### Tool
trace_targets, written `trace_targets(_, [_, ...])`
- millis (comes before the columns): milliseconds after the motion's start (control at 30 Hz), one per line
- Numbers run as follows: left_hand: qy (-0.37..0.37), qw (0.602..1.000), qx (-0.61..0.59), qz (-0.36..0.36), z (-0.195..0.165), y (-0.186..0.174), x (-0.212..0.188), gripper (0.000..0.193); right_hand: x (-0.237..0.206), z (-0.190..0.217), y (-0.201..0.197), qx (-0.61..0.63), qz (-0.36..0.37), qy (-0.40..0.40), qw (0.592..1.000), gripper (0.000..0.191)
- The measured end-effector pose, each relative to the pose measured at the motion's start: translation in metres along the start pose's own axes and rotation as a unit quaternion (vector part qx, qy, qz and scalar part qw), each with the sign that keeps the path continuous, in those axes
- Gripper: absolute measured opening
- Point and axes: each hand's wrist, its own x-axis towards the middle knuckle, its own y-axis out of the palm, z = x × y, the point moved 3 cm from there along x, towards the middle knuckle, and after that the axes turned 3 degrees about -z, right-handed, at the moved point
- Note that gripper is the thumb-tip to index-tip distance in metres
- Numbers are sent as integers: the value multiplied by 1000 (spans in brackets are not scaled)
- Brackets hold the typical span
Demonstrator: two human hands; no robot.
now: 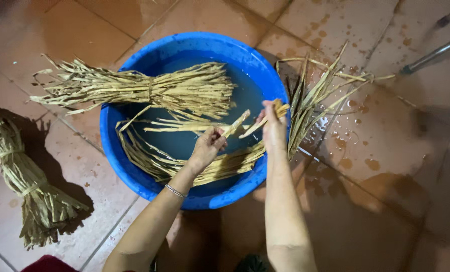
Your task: The person kneels on a tiled floor and works with bundles of dried grass strips, dipping them in a blue basin of water and pulling individual strips apart by hand. Separated strips are laid on the wet floor beside the basin while the remaining bundle soaks in the water.
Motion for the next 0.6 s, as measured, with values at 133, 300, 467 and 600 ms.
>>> trace_targets(133, [20, 998, 55, -28, -14, 11, 14, 16, -12, -15, 22, -37, 53, 29, 997, 19])
trace_targets(300, [7, 995, 104, 11, -20, 23, 26, 20, -22, -15, 36, -98, 17, -5, 995, 21])
trace_targets(467, [75, 971, 227, -12, -36, 24, 48, 36, -33, -6, 44, -55, 73, 56, 994, 24])
trace_targets(600, [139, 930, 340, 22, -42, 34, 54, 36, -39, -4, 49, -28, 45, 68, 996, 27])
